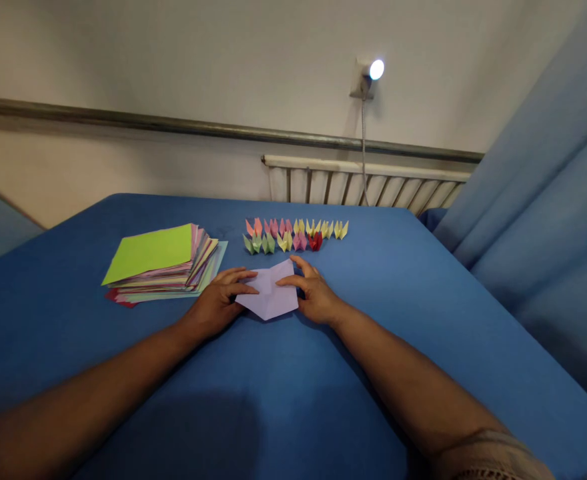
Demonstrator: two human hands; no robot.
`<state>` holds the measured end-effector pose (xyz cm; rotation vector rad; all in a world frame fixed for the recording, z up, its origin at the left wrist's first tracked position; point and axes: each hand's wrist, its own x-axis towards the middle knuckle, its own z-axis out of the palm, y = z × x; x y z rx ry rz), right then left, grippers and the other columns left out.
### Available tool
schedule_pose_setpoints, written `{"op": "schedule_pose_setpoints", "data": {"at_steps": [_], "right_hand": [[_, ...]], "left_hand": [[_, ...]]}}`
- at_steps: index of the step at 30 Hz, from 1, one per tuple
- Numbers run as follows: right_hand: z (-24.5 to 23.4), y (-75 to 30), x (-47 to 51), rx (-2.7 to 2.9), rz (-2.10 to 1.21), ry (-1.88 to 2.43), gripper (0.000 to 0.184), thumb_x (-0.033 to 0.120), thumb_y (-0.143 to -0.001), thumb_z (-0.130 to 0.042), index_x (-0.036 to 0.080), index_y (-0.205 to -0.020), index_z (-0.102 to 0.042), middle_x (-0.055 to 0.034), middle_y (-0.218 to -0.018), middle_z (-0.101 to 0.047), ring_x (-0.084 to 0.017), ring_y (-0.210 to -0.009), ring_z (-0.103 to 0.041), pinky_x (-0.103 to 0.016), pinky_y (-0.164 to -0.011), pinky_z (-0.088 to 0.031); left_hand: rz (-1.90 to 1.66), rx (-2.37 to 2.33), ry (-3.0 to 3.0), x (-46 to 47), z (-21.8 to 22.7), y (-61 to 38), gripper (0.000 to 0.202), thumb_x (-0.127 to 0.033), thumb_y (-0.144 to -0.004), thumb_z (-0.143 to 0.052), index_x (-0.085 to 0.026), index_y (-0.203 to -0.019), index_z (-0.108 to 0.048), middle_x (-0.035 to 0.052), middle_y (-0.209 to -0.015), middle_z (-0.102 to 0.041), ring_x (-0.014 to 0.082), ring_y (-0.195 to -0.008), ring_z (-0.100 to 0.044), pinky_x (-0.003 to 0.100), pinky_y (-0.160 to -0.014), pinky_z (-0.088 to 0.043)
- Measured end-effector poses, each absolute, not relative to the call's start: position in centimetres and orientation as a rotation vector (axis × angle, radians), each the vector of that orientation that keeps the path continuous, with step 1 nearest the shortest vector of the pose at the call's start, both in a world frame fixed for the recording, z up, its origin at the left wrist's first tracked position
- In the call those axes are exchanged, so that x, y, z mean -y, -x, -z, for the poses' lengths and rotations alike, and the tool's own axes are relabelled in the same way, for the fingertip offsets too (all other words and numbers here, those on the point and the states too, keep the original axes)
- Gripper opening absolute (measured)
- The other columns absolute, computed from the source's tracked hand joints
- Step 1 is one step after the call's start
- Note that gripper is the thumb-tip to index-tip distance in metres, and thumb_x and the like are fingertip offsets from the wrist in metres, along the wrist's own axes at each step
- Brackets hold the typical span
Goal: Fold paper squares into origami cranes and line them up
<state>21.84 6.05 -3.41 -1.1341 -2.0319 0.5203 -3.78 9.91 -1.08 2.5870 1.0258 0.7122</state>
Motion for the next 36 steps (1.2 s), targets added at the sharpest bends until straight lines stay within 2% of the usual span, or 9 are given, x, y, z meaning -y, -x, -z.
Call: {"op": "schedule_pose_setpoints", "data": {"at_steps": [6, 12, 15, 18, 22, 24, 26, 30, 36], "right_hand": [[3.5, -22.3, -6.4, 2.013, -0.456, 1.250, 0.013, 0.017, -0.081, -0.063, 0.022, -0.091, -0.070, -0.0081, -0.131, -0.053, -0.021, -0.121, -0.049, -0.043, -0.102, -0.037], [3.5, -22.2, -6.8, 1.940, -0.503, 1.422, 0.008, 0.025, -0.081, -0.064, 0.018, -0.079, -0.067, -0.0068, -0.111, -0.063, -0.019, -0.102, -0.058, -0.038, -0.094, -0.042], [3.4, -21.7, -6.8, 1.885, -0.422, 1.561, 0.019, 0.031, -0.080, -0.065, 0.018, -0.067, -0.061, -0.0060, -0.099, -0.064, -0.019, -0.093, -0.058, -0.037, -0.087, -0.044], [3.0, -21.2, -6.4, 1.836, -0.313, 1.670, 0.018, 0.034, -0.077, -0.067, 0.017, -0.084, -0.062, -0.0089, -0.104, -0.061, -0.023, -0.098, -0.056, -0.041, -0.088, -0.044], [2.1, -20.1, -5.2, 1.910, -0.129, 1.664, 0.052, 0.028, -0.079, -0.064, 0.016, -0.127, -0.048, -0.0173, -0.141, -0.040, -0.031, -0.129, -0.038, -0.051, -0.101, -0.035], [1.7, -19.2, -4.3, 2.145, -0.092, 1.539, 0.046, 0.022, -0.087, -0.053, 0.019, -0.132, -0.046, -0.0129, -0.145, -0.039, -0.029, -0.137, -0.029, -0.051, -0.108, -0.026], [1.3, -18.2, -3.4, 2.347, -0.149, 1.400, 0.046, 0.028, -0.092, -0.047, 0.017, -0.136, -0.044, -0.0127, -0.147, -0.039, -0.028, -0.139, -0.025, -0.047, -0.112, -0.023], [1.1, -17.1, -2.4, 2.445, -0.285, 1.375, 0.062, 0.044, -0.094, -0.042, 0.009, -0.143, -0.033, -0.0190, -0.148, -0.035, -0.028, -0.139, -0.027, -0.045, -0.113, -0.025], [1.1, -17.2, -2.0, 2.452, -0.312, 1.361, 0.070, 0.050, -0.092, -0.042, 0.009, -0.146, -0.027, -0.0189, -0.151, -0.030, -0.028, -0.141, -0.024, -0.046, -0.114, -0.023]], "left_hand": [[-0.686, -1.054, -2.592, -9.8, 0.9, 3.8, 0.016, -0.028, -0.082, -0.060, -0.024, -0.092, -0.074, 0.0059, -0.123, -0.063, 0.0275, -0.124, -0.045, 0.053, -0.104, -0.038], [-0.613, -1.200, -2.564, -10.1, 0.5, 3.7, 0.024, -0.038, -0.084, -0.057, -0.020, -0.084, -0.072, 0.0084, -0.116, -0.066, 0.0298, -0.120, -0.049, 0.050, -0.102, -0.040], [-0.597, -1.313, -2.546, -10.0, 0.2, 3.4, 0.026, -0.040, -0.084, -0.056, -0.018, -0.086, -0.069, 0.0107, -0.103, -0.068, 0.0299, -0.107, -0.057, 0.049, -0.095, -0.044], [-0.572, -1.476, -2.532, -9.7, 0.1, 3.0, 0.030, -0.040, -0.080, -0.060, -0.014, -0.093, -0.065, 0.0140, -0.100, -0.066, 0.0317, -0.099, -0.059, 0.050, -0.089, -0.047], [-0.690, -1.556, -2.579, -9.1, 0.3, 2.4, 0.066, -0.034, -0.078, -0.063, -0.010, -0.134, -0.040, 0.0215, -0.137, -0.046, 0.0365, -0.127, -0.043, 0.053, -0.101, -0.037], [-0.681, -1.470, -2.695, -8.9, 0.3, 2.2, 0.066, -0.027, -0.081, -0.059, -0.014, -0.140, -0.034, 0.0185, -0.149, -0.032, 0.0357, -0.138, -0.026, 0.054, -0.107, -0.030], [-0.589, -1.315, -2.816, -8.6, 0.4, 1.9, 0.054, -0.019, -0.085, -0.050, -0.018, -0.138, -0.039, 0.0130, -0.151, -0.031, 0.0318, -0.142, -0.018, 0.054, -0.111, -0.025], [-0.381, -0.968, -2.892, -7.8, 0.5, 1.6, 0.049, -0.019, -0.090, -0.039, -0.018, -0.139, -0.039, 0.0100, -0.148, -0.040, 0.0249, -0.142, -0.023, 0.049, -0.114, -0.021], [-0.218, -0.851, -2.849, -7.2, 0.4, 1.8, 0.059, -0.037, -0.094, -0.036, -0.013, -0.146, -0.023, 0.0158, -0.152, -0.030, 0.0245, -0.142, -0.022, 0.043, -0.114, -0.023]]}}
